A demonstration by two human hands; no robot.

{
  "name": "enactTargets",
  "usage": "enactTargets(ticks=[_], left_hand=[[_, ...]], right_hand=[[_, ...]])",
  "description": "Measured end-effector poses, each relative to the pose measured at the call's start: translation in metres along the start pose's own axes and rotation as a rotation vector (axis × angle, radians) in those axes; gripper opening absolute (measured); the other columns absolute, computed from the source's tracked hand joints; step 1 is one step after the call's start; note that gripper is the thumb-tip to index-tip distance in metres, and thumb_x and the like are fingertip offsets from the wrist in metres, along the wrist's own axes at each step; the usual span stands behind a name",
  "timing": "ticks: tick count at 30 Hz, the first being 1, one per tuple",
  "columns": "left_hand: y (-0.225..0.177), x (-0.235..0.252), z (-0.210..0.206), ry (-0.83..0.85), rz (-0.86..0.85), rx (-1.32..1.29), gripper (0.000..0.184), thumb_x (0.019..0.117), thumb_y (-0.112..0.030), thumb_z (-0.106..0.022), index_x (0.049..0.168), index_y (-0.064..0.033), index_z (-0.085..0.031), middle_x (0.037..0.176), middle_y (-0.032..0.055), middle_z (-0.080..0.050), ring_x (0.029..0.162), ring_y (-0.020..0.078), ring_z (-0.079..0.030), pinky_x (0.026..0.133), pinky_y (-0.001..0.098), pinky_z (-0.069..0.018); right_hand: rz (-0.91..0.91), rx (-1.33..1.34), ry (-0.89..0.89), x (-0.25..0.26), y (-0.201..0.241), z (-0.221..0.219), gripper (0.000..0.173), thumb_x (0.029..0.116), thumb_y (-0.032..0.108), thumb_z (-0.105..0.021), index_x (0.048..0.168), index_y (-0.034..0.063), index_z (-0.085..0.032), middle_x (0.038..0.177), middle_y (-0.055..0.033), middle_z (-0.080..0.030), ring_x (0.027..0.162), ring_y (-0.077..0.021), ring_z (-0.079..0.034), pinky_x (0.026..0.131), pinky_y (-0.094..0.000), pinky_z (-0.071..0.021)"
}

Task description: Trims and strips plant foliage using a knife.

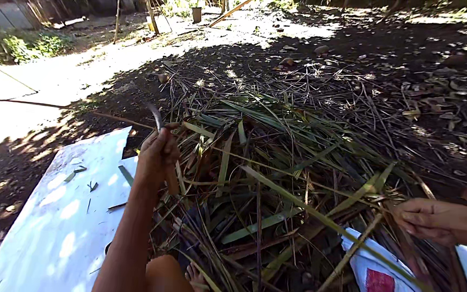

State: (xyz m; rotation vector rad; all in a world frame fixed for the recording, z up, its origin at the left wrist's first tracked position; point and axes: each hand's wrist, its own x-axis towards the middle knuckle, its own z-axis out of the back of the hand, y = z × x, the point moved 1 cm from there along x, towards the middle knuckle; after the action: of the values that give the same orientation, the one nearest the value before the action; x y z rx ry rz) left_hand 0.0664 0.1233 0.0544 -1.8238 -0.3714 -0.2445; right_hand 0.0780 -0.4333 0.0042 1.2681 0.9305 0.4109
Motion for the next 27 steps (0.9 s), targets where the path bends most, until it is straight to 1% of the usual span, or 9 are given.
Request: enactTargets(ticks=[3, 6, 8, 10, 15, 17, 20, 24, 27], left_hand=[[0.001, -0.003, 0.032, -0.119, 0.012, -0.013, 0.038, 0.1107, -0.029, -0.03, 0.126, -0.016, -0.063, 0.055, -0.0113, -0.045, 0.04, -0.002, -0.041, 0.043, 0.0139, -0.0418], [0.014, -0.008, 0.01, -0.068, 0.211, 0.079, 0.044, 0.1108, -0.027, -0.023, 0.135, -0.0125, -0.057, 0.059, -0.0079, -0.045, 0.043, 0.0006, -0.042, 0.044, 0.0155, -0.0425], [0.034, -0.013, -0.032, 0.087, 0.389, 0.135, 0.043, 0.1117, -0.03, -0.022, 0.131, -0.0123, -0.055, 0.063, -0.0059, -0.048, 0.044, 0.0015, -0.042, 0.044, 0.0159, -0.0415], [0.056, -0.025, -0.08, 0.365, 0.547, 0.168, 0.041, 0.1105, -0.037, -0.019, 0.105, -0.0143, -0.053, 0.064, -0.0068, -0.048, 0.045, 0.0014, -0.041, 0.044, 0.0159, -0.0397], [0.066, -0.072, -0.175, 0.892, 0.616, 0.139, 0.037, 0.1123, -0.032, -0.02, 0.108, -0.0114, -0.05, 0.064, -0.0094, -0.045, 0.046, -0.0015, -0.038, 0.042, 0.0137, -0.0336], [0.065, -0.083, -0.194, 0.876, 0.621, 0.126, 0.027, 0.1128, -0.029, -0.026, 0.114, -0.0105, -0.047, 0.066, -0.0082, -0.045, 0.046, -0.0011, -0.039, 0.043, 0.0138, -0.0349], [0.059, -0.082, -0.199, 0.687, 0.686, 0.169, 0.024, 0.1123, -0.027, -0.036, 0.104, -0.0102, -0.051, 0.06, -0.0087, -0.042, 0.044, -0.0005, -0.038, 0.042, 0.0146, -0.0337], [0.059, -0.082, -0.191, 0.837, 0.674, 0.116, 0.021, 0.1122, -0.028, -0.031, 0.105, -0.0145, -0.045, 0.061, -0.0104, -0.042, 0.044, -0.0023, -0.037, 0.042, 0.0126, -0.0334], [0.066, -0.088, -0.188, 0.998, 0.641, 0.155, 0.018, 0.1096, -0.033, -0.038, 0.111, -0.0158, -0.043, 0.062, -0.0115, -0.041, 0.045, -0.0021, -0.037, 0.043, 0.0137, -0.0339]], right_hand=[[-0.033, 0.045, -0.112, -0.027, -0.03, 0.003, 0.023, 0.0953, 0.044, -0.065, 0.079, 0.03, -0.072, 0.052, 0.0196, -0.046, 0.041, 0.0103, -0.034, 0.039, -0.0091, -0.0231], [-0.027, 0.046, -0.157, -0.025, -0.045, -0.013, 0.024, 0.0944, 0.052, -0.066, 0.086, 0.0304, -0.073, 0.054, 0.0193, -0.046, 0.042, 0.0093, -0.035, 0.039, -0.0099, -0.0266], [-0.022, 0.014, -0.237, -0.013, -0.029, -0.048, 0.023, 0.0982, 0.043, -0.058, 0.089, 0.0273, -0.071, 0.053, 0.0186, -0.044, 0.041, 0.008, -0.035, 0.039, -0.0111, -0.0273], [-0.003, 0.012, -0.293, 0.004, -0.004, -0.086, 0.026, 0.1019, 0.027, -0.045, 0.095, 0.0204, -0.069, 0.054, 0.0179, -0.043, 0.042, 0.0067, -0.033, 0.04, -0.0122, -0.0273], [0.091, -0.22, -0.576, 0.05, 0.036, -0.157, 0.025, 0.1075, 0.015, -0.044, 0.108, 0.0046, -0.067, 0.067, 0.0095, -0.048, 0.053, 0.0034, -0.04, 0.051, -0.0145, -0.0357], [0.147, -0.438, -0.779, 0.056, 0.04, -0.176, 0.026, 0.1065, 0.017, -0.049, 0.114, -0.0002, -0.068, 0.081, -0.0043, -0.063, 0.068, -0.0062, -0.055, 0.066, -0.0249, -0.047], [0.299, -0.566, -0.984, 0.062, 0.035, -0.188, 0.029, 0.105, 0.023, -0.05, 0.109, 0.0021, -0.071, 0.078, -0.002, -0.063, 0.064, -0.002, -0.052, 0.061, -0.018, -0.0444], [0.35, -0.312, -0.869, 0.057, 0.033, -0.191, 0.028, 0.1049, 0.018, -0.046, 0.106, 0.0021, -0.069, 0.069, 0.0087, -0.051, 0.056, 0.0068, -0.042, 0.054, -0.0105, -0.0362], [0.352, 0.072, -0.624, 0.053, 0.033, -0.192, 0.025, 0.1049, 0.014, -0.039, 0.091, 0.0151, -0.06, 0.059, 0.0171, -0.039, 0.046, 0.0084, -0.033, 0.044, -0.0101, -0.0295]])
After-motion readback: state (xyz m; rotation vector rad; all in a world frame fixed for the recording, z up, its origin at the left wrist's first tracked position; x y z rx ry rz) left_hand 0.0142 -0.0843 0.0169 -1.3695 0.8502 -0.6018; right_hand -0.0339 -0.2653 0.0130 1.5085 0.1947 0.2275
